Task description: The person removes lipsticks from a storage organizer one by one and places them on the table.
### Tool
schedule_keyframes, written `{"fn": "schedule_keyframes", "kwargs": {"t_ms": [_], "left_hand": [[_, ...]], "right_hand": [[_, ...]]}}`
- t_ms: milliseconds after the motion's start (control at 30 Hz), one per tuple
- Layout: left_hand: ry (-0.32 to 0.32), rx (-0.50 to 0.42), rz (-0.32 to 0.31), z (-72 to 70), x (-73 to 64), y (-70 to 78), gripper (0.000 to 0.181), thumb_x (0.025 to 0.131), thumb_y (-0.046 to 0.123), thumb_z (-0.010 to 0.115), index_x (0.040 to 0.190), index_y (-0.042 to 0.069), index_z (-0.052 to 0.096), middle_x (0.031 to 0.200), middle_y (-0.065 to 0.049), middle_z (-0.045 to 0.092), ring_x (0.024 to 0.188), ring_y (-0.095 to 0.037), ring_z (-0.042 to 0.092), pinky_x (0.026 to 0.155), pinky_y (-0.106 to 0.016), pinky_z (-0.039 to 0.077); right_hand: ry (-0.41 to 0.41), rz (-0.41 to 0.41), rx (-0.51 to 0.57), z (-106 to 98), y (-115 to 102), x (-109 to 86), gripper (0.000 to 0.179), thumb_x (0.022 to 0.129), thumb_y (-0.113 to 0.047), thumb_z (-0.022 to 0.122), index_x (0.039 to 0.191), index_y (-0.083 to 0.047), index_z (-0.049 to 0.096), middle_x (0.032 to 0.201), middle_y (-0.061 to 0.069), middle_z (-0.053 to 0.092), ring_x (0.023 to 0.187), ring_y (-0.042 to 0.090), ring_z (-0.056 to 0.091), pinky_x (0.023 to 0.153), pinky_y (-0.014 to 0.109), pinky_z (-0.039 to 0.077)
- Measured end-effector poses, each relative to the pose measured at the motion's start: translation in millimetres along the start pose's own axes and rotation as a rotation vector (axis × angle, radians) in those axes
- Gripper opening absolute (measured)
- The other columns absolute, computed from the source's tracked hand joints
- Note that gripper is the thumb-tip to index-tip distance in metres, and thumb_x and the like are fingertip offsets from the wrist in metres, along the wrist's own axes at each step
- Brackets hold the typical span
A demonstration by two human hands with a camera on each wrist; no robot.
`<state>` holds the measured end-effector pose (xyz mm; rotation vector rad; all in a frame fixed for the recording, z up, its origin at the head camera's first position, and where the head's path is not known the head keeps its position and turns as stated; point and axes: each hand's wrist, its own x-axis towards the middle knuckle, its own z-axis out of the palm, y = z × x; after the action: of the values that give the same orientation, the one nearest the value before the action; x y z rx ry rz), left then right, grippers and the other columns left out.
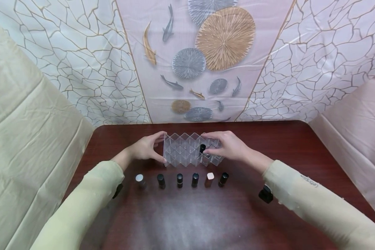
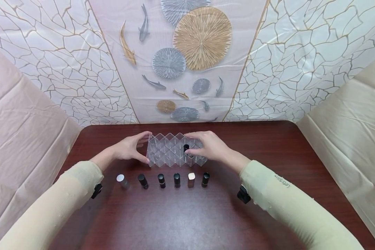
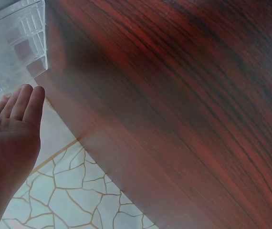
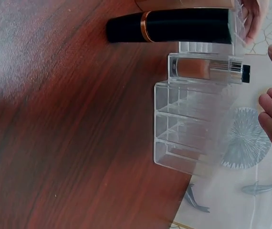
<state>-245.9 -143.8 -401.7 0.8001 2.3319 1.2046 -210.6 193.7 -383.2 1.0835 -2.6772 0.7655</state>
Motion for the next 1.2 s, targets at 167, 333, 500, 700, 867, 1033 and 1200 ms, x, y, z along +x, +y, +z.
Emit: {"fn": "schedule_keyframes", "kwargs": {"t_ms": [167, 333, 500, 700, 867, 1033, 1200], "left_hand": [[0.000, 0.022, 0.002, 1.1, 6.4, -14.2, 0.101, 0.067, 0.013, 0.089, 0.147, 0.004, 0.028, 0.152, -0.023, 0.032, 0.139, -0.036, 0.034, 0.112, -0.048, 0.033], [0.008, 0.051, 0.009, 1.7, 14.2, -32.0, 0.102, 0.065, 0.017, 0.090, 0.147, 0.010, 0.030, 0.152, -0.018, 0.034, 0.139, -0.030, 0.037, 0.111, -0.045, 0.035], [0.006, 0.066, -0.002, 1.5, 14.3, -31.8, 0.102, 0.064, 0.022, 0.091, 0.146, 0.012, 0.031, 0.152, -0.014, 0.036, 0.138, -0.026, 0.038, 0.110, -0.041, 0.037], [0.005, 0.070, 0.001, 1.6, 14.1, -29.9, 0.100, 0.065, 0.019, 0.090, 0.145, 0.011, 0.031, 0.151, -0.013, 0.037, 0.138, -0.027, 0.039, 0.110, -0.039, 0.037], [0.008, 0.066, 0.005, 2.3, 13.4, -28.8, 0.098, 0.066, 0.019, 0.090, 0.145, 0.010, 0.032, 0.150, -0.012, 0.038, 0.138, -0.029, 0.039, 0.110, -0.039, 0.037], [0.010, 0.066, -0.005, 2.2, 12.7, -28.1, 0.098, 0.065, 0.019, 0.090, 0.145, 0.012, 0.033, 0.150, -0.011, 0.038, 0.138, -0.026, 0.039, 0.110, -0.039, 0.037], [0.014, 0.072, -0.021, 1.4, 11.9, -28.4, 0.100, 0.066, 0.019, 0.090, 0.146, 0.012, 0.031, 0.151, -0.010, 0.038, 0.138, -0.023, 0.039, 0.110, -0.038, 0.037]], "right_hand": [[-0.026, 0.043, 0.016, 6.9, -0.1, 1.8, 0.057, 0.079, -0.034, 0.079, 0.127, -0.008, 0.062, 0.123, 0.008, 0.066, 0.113, 0.017, 0.062, 0.094, 0.037, 0.051], [-0.036, 0.060, 0.016, 11.3, 0.1, 3.0, 0.054, 0.079, -0.032, 0.079, 0.125, -0.007, 0.064, 0.120, 0.007, 0.067, 0.111, 0.018, 0.063, 0.093, 0.036, 0.052], [-0.031, 0.060, -0.008, 15.7, 1.6, 2.4, 0.052, 0.079, -0.032, 0.080, 0.122, -0.007, 0.066, 0.116, 0.005, 0.069, 0.105, 0.016, 0.065, 0.089, 0.035, 0.053], [-0.029, 0.037, -0.042, 21.0, 5.3, 2.6, 0.047, 0.079, -0.032, 0.080, 0.117, -0.008, 0.069, 0.112, 0.002, 0.071, 0.100, 0.015, 0.067, 0.086, 0.033, 0.054], [-0.029, 0.021, -0.051, 23.6, 6.6, 2.9, 0.044, 0.079, -0.032, 0.080, 0.116, -0.010, 0.070, 0.111, 0.001, 0.071, 0.100, 0.014, 0.067, 0.085, 0.033, 0.054], [-0.013, 0.007, -0.060, 25.8, 6.9, 4.5, 0.040, 0.080, -0.029, 0.079, 0.113, -0.009, 0.071, 0.109, 0.000, 0.071, 0.097, 0.013, 0.067, 0.083, 0.032, 0.054], [-0.010, -0.005, -0.045, 26.8, 5.1, 7.6, 0.032, 0.082, -0.023, 0.078, 0.110, -0.010, 0.071, 0.104, 0.000, 0.072, 0.093, 0.012, 0.068, 0.080, 0.031, 0.055]]}}
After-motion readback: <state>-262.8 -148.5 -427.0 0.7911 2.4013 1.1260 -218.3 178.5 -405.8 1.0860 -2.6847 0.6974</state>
